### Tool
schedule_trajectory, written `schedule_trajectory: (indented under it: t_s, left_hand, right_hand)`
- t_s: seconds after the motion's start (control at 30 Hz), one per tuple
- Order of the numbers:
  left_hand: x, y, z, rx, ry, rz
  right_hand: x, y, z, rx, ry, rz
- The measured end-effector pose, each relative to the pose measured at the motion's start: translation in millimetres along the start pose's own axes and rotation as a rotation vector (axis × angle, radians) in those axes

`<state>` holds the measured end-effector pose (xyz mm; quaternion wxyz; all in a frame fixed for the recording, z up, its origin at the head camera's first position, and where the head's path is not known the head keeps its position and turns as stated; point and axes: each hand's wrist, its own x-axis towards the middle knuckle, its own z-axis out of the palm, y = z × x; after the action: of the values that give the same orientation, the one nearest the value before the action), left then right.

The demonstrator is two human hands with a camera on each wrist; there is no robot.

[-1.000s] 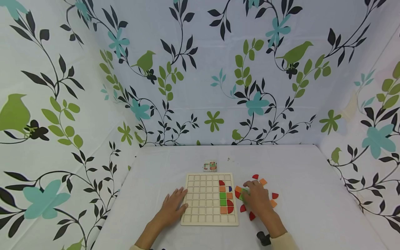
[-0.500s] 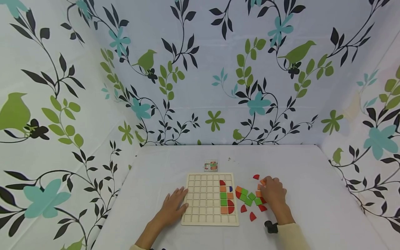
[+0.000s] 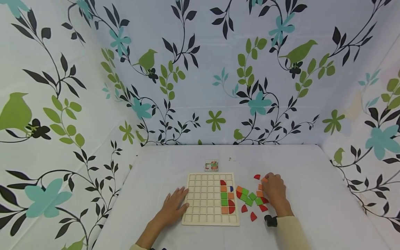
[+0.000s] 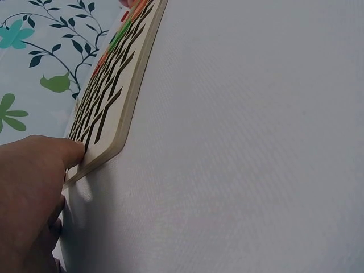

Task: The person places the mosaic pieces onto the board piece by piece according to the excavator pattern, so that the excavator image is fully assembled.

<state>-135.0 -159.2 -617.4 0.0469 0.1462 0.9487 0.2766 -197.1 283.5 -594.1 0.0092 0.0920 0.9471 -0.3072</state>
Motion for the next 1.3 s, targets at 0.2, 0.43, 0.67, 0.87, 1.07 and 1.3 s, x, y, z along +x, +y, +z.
schedule_trajectory:
  t_s: [0.2,0.43,0.67,0.87,1.07,1.3]
  left_hand:
    - [-0.7,1.1,-0.2,0.002,-0.004,-0.008]
    - [-0.6,1.0,-0.7,0.004,0.0,-0.009]
    - [1.8,-2.3,1.8,0.006,-0.019,-0.021]
    - [2.8,-4.2,3.3,0.013,-0.018,-0.027]
    - [2.2,-3.2,3.6,0.013,-0.021,-0.035]
    - [2.2,-2.7,4.1,0.015,-0.021,-0.033]
  right_hand:
    - [6.8,3,6,0.053,0.003,0.008]
    - [8.0,0,11,0.048,-0.02,-0.026]
    - [13.4,-8,24,0.003,0.013,-0.086]
    - [13.0,-36,31,-0.027,0.064,-0.138]
    - [7.9,-65,45,-0.05,0.035,-0.204]
    - [8.3,-90,71,-0.011,-0.073,-0.327]
